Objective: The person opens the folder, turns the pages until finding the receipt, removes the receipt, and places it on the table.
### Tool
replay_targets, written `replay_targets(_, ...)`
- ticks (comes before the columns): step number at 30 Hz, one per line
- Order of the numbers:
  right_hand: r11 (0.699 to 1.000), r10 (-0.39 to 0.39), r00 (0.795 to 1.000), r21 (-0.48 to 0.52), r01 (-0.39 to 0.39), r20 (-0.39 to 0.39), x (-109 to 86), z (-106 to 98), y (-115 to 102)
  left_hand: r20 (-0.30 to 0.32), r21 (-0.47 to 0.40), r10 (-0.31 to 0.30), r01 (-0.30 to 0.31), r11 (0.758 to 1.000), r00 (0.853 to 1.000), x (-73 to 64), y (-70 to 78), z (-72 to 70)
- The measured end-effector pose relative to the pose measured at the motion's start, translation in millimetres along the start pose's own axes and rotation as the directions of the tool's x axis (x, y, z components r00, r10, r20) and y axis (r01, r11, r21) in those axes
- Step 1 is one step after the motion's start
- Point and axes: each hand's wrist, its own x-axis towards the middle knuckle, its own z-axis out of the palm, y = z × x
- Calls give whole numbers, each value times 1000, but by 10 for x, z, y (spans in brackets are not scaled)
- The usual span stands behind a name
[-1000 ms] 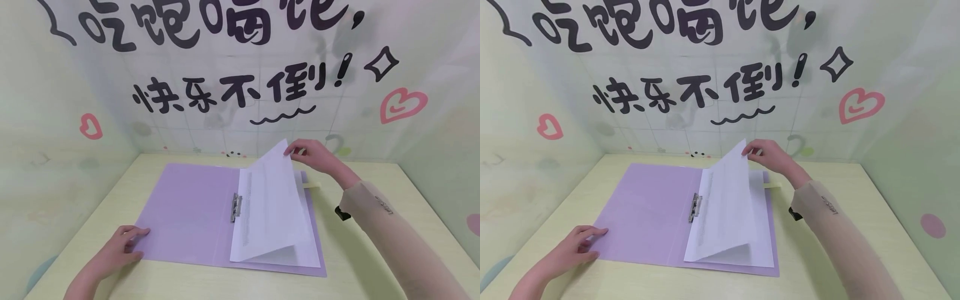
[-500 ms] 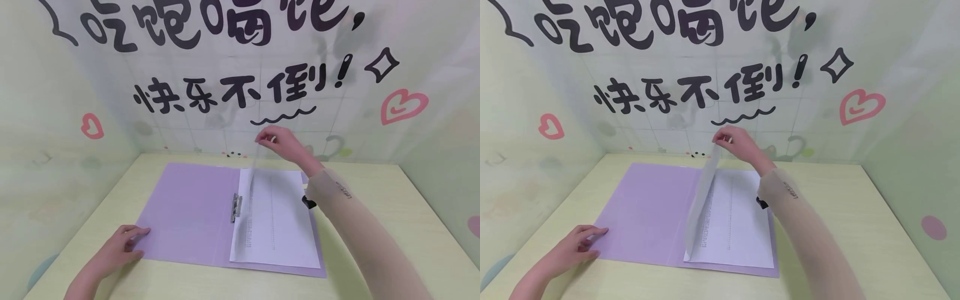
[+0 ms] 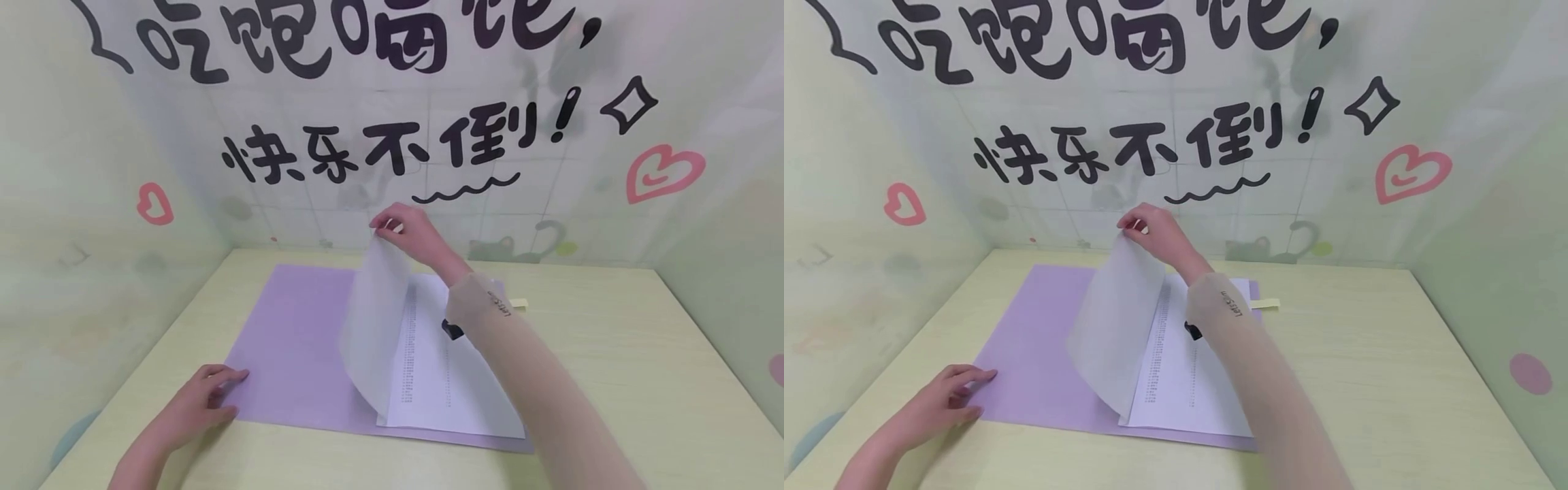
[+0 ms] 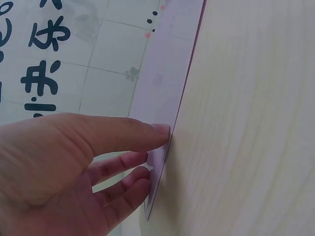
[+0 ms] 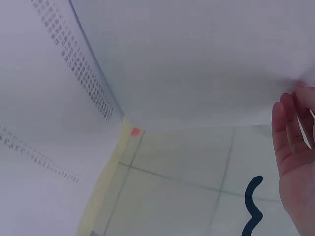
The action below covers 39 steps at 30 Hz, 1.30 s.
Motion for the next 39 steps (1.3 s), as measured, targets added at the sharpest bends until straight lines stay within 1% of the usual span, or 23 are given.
replay_targets(3,1000,6,1000,18,-7,30,35,116,-6,-1,-4,1,-1,1000,1000,3,14,1)
replay_targets(8,999,37,996,37,-40,85,49,297,-34,-8,-13,15,-15,1000,1000,11,33,7)
replay_targets(15,999,46,987,12,-49,156,35,570,-37,-6,-35,17,-17,999,1000,25,55,12)
replay_targets(22,994,99,969,-63,-87,228,2,892,31,-5,-33,19,-19,999,1000,35,76,-3)
replay_targets(29,988,110,958,-135,-76,264,-45,1177,88,-24,-25,39,-40,999,999,10,50,-1)
replay_targets(33,982,118,950,-174,-69,291,-77,1334,121,-27,-16,32,-32,999,999,-9,39,2)
replay_targets(36,978,122,940,-199,-59,318,-115,1409,125,-26,-16,25,-25,1000,999,-18,46,3)
replay_targets(39,968,142,929,-242,-60,341,-145,1448,126,-27,-5,25,-25,1000,999,-18,52,4)
